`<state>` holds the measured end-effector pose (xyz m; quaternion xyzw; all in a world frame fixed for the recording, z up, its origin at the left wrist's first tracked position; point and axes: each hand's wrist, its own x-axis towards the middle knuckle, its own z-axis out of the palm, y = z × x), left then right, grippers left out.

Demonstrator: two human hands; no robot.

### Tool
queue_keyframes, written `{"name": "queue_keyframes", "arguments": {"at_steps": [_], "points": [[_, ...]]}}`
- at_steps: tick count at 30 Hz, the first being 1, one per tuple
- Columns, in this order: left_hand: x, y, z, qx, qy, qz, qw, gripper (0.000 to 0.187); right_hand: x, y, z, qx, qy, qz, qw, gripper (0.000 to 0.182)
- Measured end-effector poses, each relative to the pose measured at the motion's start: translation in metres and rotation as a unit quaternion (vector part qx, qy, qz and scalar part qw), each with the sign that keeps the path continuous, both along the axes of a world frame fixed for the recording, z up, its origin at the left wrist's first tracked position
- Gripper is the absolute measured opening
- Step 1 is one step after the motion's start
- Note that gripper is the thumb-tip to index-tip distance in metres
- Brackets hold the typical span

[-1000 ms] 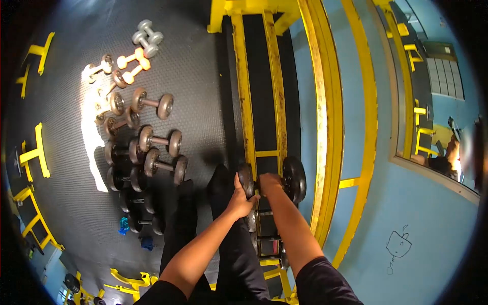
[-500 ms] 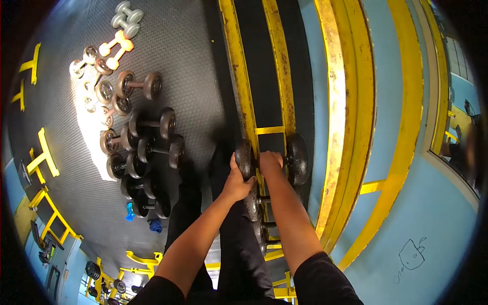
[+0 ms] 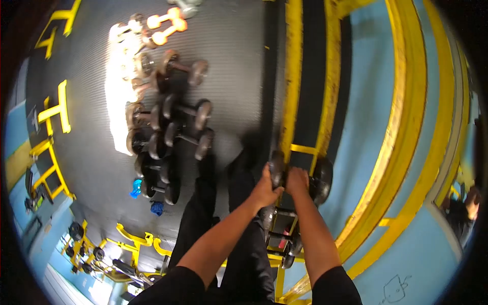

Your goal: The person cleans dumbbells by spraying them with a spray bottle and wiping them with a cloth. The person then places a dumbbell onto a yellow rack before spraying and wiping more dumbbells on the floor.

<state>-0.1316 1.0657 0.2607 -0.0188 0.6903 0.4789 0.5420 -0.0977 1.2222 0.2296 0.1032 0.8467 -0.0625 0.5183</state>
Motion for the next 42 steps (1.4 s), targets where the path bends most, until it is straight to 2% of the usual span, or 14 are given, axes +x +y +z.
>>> {"name": "queue_keyframes", "arguments": {"at_steps": [2,3,5,8,12,14,16,24,26,27,32,35,38,42], "points": [[0.008,-0.002,-0.004,-0.025,0.059,-0.006,0.998,0.104,0.019,-0.005,-0.001,0.024,0.063,-0.039,0.997,0.037],[-0.005,-0.005,0.018,-0.031,0.023,0.000,0.999,0.101,0.031,-0.006,-0.016,0.039,0.071,-0.081,0.993,0.043],[0.002,-0.022,0.030,-0.068,-0.060,0.022,0.996,0.094,0.035,-0.011,-0.006,0.055,0.116,-0.025,0.991,0.065],[0.014,-0.072,0.053,-0.035,-0.161,0.134,0.977,0.086,-0.009,-0.026,0.050,0.081,-0.025,0.090,0.992,0.075],[0.026,-0.188,0.090,-0.053,-0.107,0.256,0.959,0.073,-0.016,-0.039,0.106,0.093,0.041,-0.003,0.995,0.057],[0.019,-0.260,0.119,-0.167,0.007,0.194,0.967,0.064,-0.027,-0.053,0.135,0.073,0.048,-0.036,0.996,0.049],[0.030,-0.326,0.142,-0.184,0.028,0.291,0.939,0.057,-0.042,-0.074,0.170,0.040,0.066,-0.072,0.994,0.046],[0.122,-0.526,0.217,-0.285,-0.012,0.459,0.841,0.052,-0.097,-0.157,0.226,-0.100,0.199,-0.077,0.972,0.034],[0.143,-0.560,0.234,-0.289,-0.026,0.494,0.820,0.052,-0.121,-0.191,0.244,-0.120,0.183,-0.141,0.966,0.030],[0.145,-0.576,0.242,-0.291,-0.047,0.519,0.802,0.052,-0.130,-0.188,0.207,-0.120,0.199,-0.162,0.959,0.028],[0.170,-0.636,0.252,-0.307,-0.015,0.589,0.747,0.052,-0.184,-0.271,0.204,-0.199,0.289,-0.056,0.935,0.024],[0.164,-0.656,0.270,-0.305,-0.017,0.623,0.720,0.053,-0.216,-0.343,0.245,-0.125,0.181,0.063,0.973,0.023],[0.151,-0.673,0.278,-0.274,-0.016,0.670,0.690,0.055,-0.256,-0.432,0.246,-0.155,0.186,0.205,0.948,0.021],[0.128,-0.706,0.245,-0.225,-0.001,0.707,0.670,0.058,-0.308,-0.543,0.236,-0.183,0.197,0.372,0.889,0.020]]}}
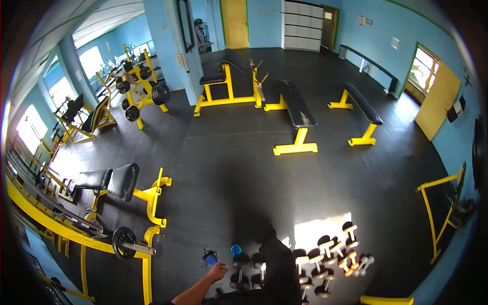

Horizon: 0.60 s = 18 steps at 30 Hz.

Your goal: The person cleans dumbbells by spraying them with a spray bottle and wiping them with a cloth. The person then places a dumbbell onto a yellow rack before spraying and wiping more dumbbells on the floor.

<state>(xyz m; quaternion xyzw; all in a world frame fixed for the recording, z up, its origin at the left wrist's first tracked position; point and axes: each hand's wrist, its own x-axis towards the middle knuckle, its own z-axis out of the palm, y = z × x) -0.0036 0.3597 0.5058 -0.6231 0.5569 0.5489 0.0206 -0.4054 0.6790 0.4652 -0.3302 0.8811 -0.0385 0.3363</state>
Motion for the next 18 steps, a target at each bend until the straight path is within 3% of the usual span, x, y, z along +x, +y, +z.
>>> {"name": "queue_keyframes", "arguments": {"at_steps": [4,7,9,10,11,12,13,14,15,16,18], "points": [[-0.058,-0.070,0.005,0.016,0.018,0.022,0.999,0.059,-0.051,-0.097,-0.021,-0.013,0.046,0.105,0.993,0.018],[-0.097,-0.140,-0.012,0.025,-0.010,-0.029,0.999,0.056,-0.100,-0.164,-0.041,-0.022,0.084,0.154,0.984,0.018],[-0.115,-0.191,-0.002,0.047,-0.051,-0.071,0.995,0.055,-0.085,-0.181,-0.055,-0.014,0.085,0.169,0.982,0.017],[-0.130,-0.218,0.016,0.025,-0.055,-0.094,0.994,0.055,-0.059,-0.138,-0.173,-0.003,0.076,0.169,0.983,0.017],[-0.152,-0.238,0.022,0.004,-0.048,-0.123,0.991,0.055,-0.068,-0.172,-0.097,-0.219,0.003,-0.130,0.967,0.015],[-0.170,-0.261,0.030,-0.034,-0.037,-0.125,0.991,0.052,-0.083,-0.215,-0.075,-0.270,0.088,-0.081,0.955,0.025],[-0.178,-0.286,0.025,-0.069,-0.027,-0.131,0.989,0.050,-0.092,-0.242,-0.035,-0.212,0.081,-0.041,0.973,0.018],[-0.195,-0.303,0.038,-0.060,-0.034,-0.179,0.981,0.050,-0.099,-0.261,-0.046,-0.100,0.108,0.069,0.987,0.016],[-0.214,-0.322,0.051,-0.061,0.006,-0.154,0.986,0.047,-0.086,-0.265,-0.107,-0.281,0.097,-0.115,0.948,0.020],[-0.235,-0.337,0.061,-0.060,0.046,-0.127,0.989,0.044,-0.083,-0.284,-0.034,-0.266,-0.151,-0.396,0.866,0.027],[-0.274,-0.364,0.071,-0.052,0.047,-0.172,0.983,0.043,-0.076,-0.292,0.004,-0.287,-0.167,-0.435,0.837,0.029]]}}
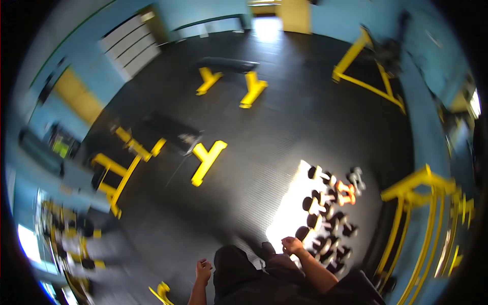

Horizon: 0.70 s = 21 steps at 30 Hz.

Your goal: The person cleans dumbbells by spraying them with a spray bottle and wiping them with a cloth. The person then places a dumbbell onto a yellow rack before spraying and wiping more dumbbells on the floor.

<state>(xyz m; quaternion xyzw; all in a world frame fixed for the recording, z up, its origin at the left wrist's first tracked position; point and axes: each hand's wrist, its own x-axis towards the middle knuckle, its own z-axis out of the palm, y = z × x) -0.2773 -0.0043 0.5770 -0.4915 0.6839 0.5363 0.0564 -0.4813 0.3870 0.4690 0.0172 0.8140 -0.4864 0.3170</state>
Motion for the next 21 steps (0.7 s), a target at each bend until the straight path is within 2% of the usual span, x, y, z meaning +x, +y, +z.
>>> {"name": "queue_keyframes", "arguments": {"at_steps": [1,2,4,5,6,8,10,11,12,14,18,19,20,21], "points": [[-0.021,-0.014,0.004,0.005,0.006,-0.003,1.000,0.042,0.006,0.003,0.001,0.020,0.003,-0.033,0.999,0.028],[-0.043,-0.026,0.007,0.009,-0.006,-0.059,0.998,0.042,0.017,0.007,-0.005,0.042,0.003,-0.068,0.997,0.028],[-0.083,-0.040,0.011,0.036,-0.015,-0.085,0.996,0.043,0.057,0.017,-0.016,0.071,-0.006,-0.258,0.963,0.027],[-0.108,-0.046,0.009,0.041,-0.026,-0.136,0.990,0.043,0.086,0.030,-0.078,0.114,-0.045,-0.255,0.959,0.029],[-0.129,-0.052,0.004,0.045,-0.020,-0.208,0.977,0.043,0.104,0.033,-0.045,0.194,-0.070,-0.276,0.939,0.029],[-0.159,-0.071,-0.009,0.052,-0.027,-0.317,0.947,0.043,0.158,0.037,-0.045,0.242,-0.106,-0.214,0.940,0.030],[-0.203,-0.072,-0.022,0.066,-0.020,-0.392,0.917,0.043,0.192,0.016,-0.009,0.157,-0.221,-0.416,0.868,0.027],[-0.222,-0.068,-0.018,0.049,-0.049,-0.427,0.902,0.042,0.218,0.000,-0.019,0.068,-0.185,-0.544,0.815,0.024],[-0.239,-0.069,-0.027,0.065,-0.054,-0.444,0.892,0.042,0.223,-0.023,0.026,0.002,-0.174,-0.642,0.747,0.021],[-0.265,-0.066,-0.035,0.035,-0.071,-0.527,0.846,0.041,0.256,-0.060,0.027,-0.071,-0.158,-0.714,0.678,0.021],[-0.290,-0.045,-0.052,0.050,-0.066,-0.617,0.783,0.042,0.314,-0.147,0.007,-0.076,-0.116,-0.743,0.655,0.020],[-0.292,-0.036,-0.049,0.041,-0.081,-0.649,0.755,0.050,0.326,-0.169,0.000,-0.055,-0.135,-0.752,0.642,0.020],[-0.291,-0.029,-0.057,0.044,-0.081,-0.663,0.743,0.050,0.333,-0.187,-0.006,-0.038,-0.156,-0.760,0.630,0.020],[-0.288,-0.026,-0.065,0.024,-0.080,-0.682,0.726,0.054,0.339,-0.203,0.006,-0.036,-0.185,-0.767,0.613,0.020]]}}
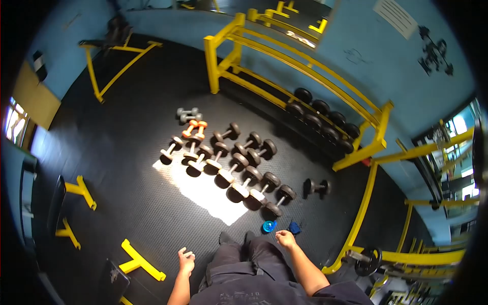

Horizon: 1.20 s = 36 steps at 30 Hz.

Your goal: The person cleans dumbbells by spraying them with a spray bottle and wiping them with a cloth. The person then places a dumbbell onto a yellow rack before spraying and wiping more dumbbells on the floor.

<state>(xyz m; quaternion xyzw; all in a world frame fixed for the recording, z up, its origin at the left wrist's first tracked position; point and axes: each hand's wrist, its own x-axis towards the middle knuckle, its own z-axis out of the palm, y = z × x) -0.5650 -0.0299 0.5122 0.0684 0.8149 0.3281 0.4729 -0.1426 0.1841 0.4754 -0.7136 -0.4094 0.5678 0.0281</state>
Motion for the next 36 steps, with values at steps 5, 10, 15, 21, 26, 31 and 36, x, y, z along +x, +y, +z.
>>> {"name": "queue_keyframes", "arguments": {"at_steps": [5,10,15,21,26,31,36], "points": [[0.036,0.036,0.014,-0.033,0.020,-0.143,0.989,0.067,0.040,-0.076,-0.023,0.002,-0.026,-0.069,0.997,0.021],[0.074,0.051,-0.023,-0.029,0.023,-0.249,0.968,0.069,0.074,-0.128,-0.043,-0.008,-0.020,-0.121,0.992,0.022],[0.123,0.053,-0.076,-0.038,0.028,-0.312,0.949,0.069,0.111,-0.158,-0.053,-0.041,-0.028,-0.136,0.990,0.028],[0.177,0.076,-0.121,0.030,-0.010,-0.404,0.914,0.071,0.146,-0.162,-0.117,-0.021,-0.033,-0.105,0.994,0.031],[0.192,0.113,-0.188,0.066,-0.017,-0.448,0.892,0.071,0.149,-0.120,-0.190,0.039,-0.005,-0.121,0.992,0.041],[0.211,0.167,-0.263,0.109,0.007,-0.483,0.869,0.072,0.143,-0.052,-0.251,0.151,-0.030,-0.049,0.987,0.060],[0.224,0.205,-0.345,0.210,0.016,-0.555,0.805,0.072,0.139,0.001,-0.331,0.310,-0.091,0.063,0.944,0.074]]}}
